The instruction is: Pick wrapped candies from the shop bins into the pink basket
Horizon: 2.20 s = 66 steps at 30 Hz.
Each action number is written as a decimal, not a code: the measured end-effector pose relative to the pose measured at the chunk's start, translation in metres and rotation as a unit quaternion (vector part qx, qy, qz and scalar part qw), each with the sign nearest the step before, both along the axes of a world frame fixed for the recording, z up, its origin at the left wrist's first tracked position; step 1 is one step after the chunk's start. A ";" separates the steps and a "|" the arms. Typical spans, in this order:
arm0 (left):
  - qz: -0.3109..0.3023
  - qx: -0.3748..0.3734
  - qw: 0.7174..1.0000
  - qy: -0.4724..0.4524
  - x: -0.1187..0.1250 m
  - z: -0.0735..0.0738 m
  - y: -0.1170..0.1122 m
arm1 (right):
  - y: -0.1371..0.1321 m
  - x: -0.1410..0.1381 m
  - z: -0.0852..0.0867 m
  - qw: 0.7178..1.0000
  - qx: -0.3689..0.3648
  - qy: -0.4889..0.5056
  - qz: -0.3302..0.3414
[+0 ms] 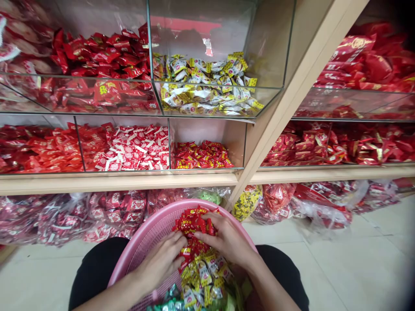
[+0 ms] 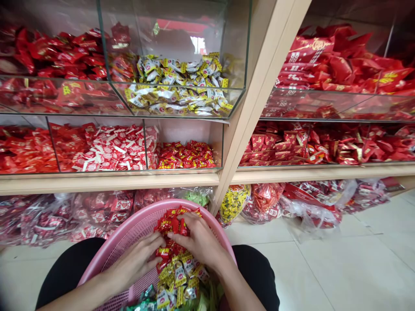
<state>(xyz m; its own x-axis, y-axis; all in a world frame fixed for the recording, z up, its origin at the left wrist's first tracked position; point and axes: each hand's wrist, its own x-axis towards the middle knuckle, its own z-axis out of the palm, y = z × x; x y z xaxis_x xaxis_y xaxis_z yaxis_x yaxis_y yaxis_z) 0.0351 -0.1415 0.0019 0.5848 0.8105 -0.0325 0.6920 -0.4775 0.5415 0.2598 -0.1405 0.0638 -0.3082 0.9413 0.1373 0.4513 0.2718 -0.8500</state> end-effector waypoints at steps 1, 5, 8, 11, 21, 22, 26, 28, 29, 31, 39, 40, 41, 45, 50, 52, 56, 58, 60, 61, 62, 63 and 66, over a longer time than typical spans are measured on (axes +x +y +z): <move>-0.015 0.011 1.000 0.020 0.001 0.000 0.001 | 0.000 0.000 0.000 1.000 0.000 0.000 0.002; -0.058 0.013 0.996 0.063 0.007 0.006 0.002 | 0.000 0.000 -0.003 1.000 0.006 0.005 0.005; -0.066 0.011 0.995 0.068 0.013 0.013 0.000 | 0.000 0.000 -0.006 1.000 0.008 0.002 0.007; -0.068 0.036 0.993 0.086 0.017 0.014 -0.002 | 0.000 -0.001 -0.007 1.000 0.008 -0.006 0.002; -0.094 0.136 0.984 0.058 0.019 -0.009 -0.002 | -0.001 -0.001 -0.007 0.999 0.005 -0.039 0.025; -0.090 0.138 0.985 0.047 0.019 -0.010 -0.002 | -0.001 0.000 -0.008 0.999 0.008 -0.044 0.021; -0.063 0.110 0.992 -0.007 0.015 -0.003 -0.001 | -0.001 0.001 -0.007 0.998 0.028 -0.055 0.029; -0.038 0.067 0.996 -0.033 0.013 0.011 0.000 | -0.001 0.002 -0.007 0.997 0.035 -0.064 0.038; -0.025 0.037 0.998 -0.049 0.013 0.020 0.001 | -0.002 0.002 -0.007 0.996 0.038 -0.074 0.038; 0.036 -0.046 0.996 -0.068 0.013 0.039 0.001 | -0.003 0.003 -0.007 0.993 0.038 -0.103 0.035; 0.100 -0.205 0.955 -0.187 0.023 0.065 -0.011 | -0.004 -0.015 0.001 0.960 0.057 -0.242 0.127; 0.096 -0.200 0.956 -0.192 0.024 0.064 -0.012 | -0.004 -0.018 0.002 0.955 0.063 -0.256 0.136; 0.093 -0.195 0.957 -0.196 0.025 0.063 -0.011 | -0.003 -0.021 0.003 0.951 0.065 -0.267 0.143; 0.096 -0.171 0.961 -0.195 0.026 0.062 -0.010 | -0.001 -0.027 0.004 0.944 0.043 -0.287 0.157; 0.125 -0.167 0.967 -0.146 0.019 0.060 -0.010 | 0.003 -0.033 0.001 0.946 -0.002 -0.284 0.156; 0.124 -0.158 0.971 -0.130 0.014 0.054 -0.011 | 0.005 -0.037 -0.001 0.944 -0.004 -0.286 0.167; 0.118 -0.136 0.976 -0.119 0.007 0.041 -0.011 | 0.005 -0.044 -0.005 0.934 -0.007 -0.306 0.184; 0.113 -0.145 0.975 -0.122 0.006 0.038 -0.010 | 0.004 -0.047 -0.008 0.930 -0.016 -0.315 0.186; 0.108 -0.167 0.971 -0.129 0.006 0.038 -0.009 | 0.002 -0.049 -0.011 0.930 -0.018 -0.314 0.191; 0.106 -0.179 0.969 -0.134 0.006 0.038 -0.009 | 0.002 -0.050 -0.012 0.931 -0.016 -0.310 0.193; 0.104 -0.186 0.967 -0.140 0.006 0.038 -0.008 | 0.002 -0.050 -0.013 0.932 -0.014 -0.307 0.195; 0.105 -0.188 0.966 -0.145 0.006 0.038 -0.008 | 0.002 -0.051 -0.014 0.932 -0.013 -0.303 0.197; 0.108 -0.183 0.966 -0.145 0.004 0.035 -0.007 | 0.003 -0.052 -0.013 0.934 -0.013 -0.298 0.194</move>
<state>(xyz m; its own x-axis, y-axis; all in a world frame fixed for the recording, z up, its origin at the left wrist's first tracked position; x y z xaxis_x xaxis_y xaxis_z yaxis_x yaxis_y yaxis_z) 0.0394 -0.1484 0.0365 0.4305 0.8801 -0.2004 0.5483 -0.0786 0.8326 0.2078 -0.1372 0.0511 -0.6411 0.7439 -0.1888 0.7190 0.4961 -0.4867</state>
